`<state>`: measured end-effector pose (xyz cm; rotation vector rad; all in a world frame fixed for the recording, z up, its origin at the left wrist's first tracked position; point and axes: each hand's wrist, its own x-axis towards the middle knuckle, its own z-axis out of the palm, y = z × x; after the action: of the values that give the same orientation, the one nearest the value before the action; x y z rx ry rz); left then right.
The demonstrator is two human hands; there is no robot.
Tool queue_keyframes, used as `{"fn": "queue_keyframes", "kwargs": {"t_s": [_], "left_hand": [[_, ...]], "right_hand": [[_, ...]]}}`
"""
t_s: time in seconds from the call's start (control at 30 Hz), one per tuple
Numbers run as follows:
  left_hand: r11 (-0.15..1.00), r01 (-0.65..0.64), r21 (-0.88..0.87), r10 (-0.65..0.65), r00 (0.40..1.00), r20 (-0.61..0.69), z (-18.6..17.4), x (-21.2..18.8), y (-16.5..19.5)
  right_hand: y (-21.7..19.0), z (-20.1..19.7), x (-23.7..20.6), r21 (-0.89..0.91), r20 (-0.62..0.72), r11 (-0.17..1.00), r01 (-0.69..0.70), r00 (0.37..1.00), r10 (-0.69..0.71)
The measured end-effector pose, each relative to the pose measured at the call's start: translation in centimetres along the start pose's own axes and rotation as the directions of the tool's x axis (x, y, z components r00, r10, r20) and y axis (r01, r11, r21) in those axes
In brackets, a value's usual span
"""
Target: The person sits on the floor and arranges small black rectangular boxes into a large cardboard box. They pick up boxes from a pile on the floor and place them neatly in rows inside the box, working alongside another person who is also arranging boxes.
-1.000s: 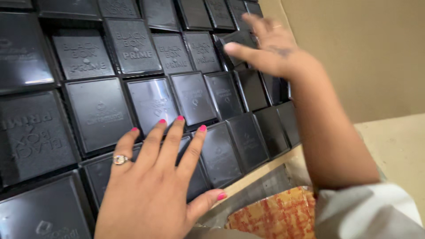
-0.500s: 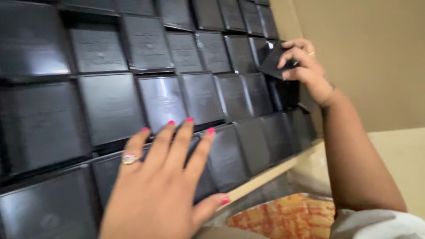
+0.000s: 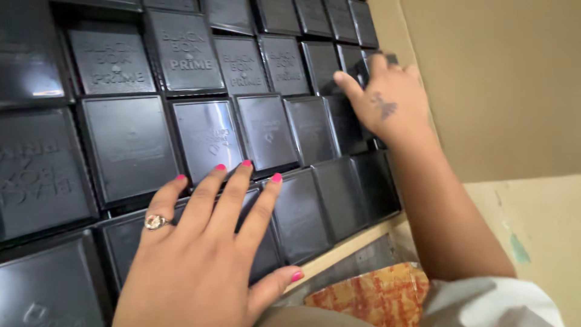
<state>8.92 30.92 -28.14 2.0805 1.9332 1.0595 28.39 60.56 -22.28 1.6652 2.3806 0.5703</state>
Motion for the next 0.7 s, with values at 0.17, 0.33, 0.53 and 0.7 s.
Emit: {"fn": "queue_keyframes", "kwargs": {"t_s": [0.17,0.33,0.53,0.7], "left_hand": [[1.0,0.015,0.01,-0.015,1.0,0.011,-0.6,0.0,0.1],[1.0,0.024,-0.002,-0.024,0.999,0.025,-0.7,0.0,0.2],[0.999,0.009,0.041,-0.011,0.999,0.037,-0.3,0.1,0.1],[1.0,0.011,0.019,-0.012,0.999,0.03,-0.3,0.1,0.2]], "right_hand": [[1.5,1.2,1.6,0.09,0.146,0.985,-0.148,0.98,0.133],[4.7,0.4,-2.2,0.375,0.177,0.926,0.038,0.978,-0.112],[8.3,3.7,-4.8,0.54,-0.049,0.823,0.176,0.983,-0.178],[9.6,5.4,-5.4,0.636,-0.227,0.711,0.302,0.953,-0.201]]}}
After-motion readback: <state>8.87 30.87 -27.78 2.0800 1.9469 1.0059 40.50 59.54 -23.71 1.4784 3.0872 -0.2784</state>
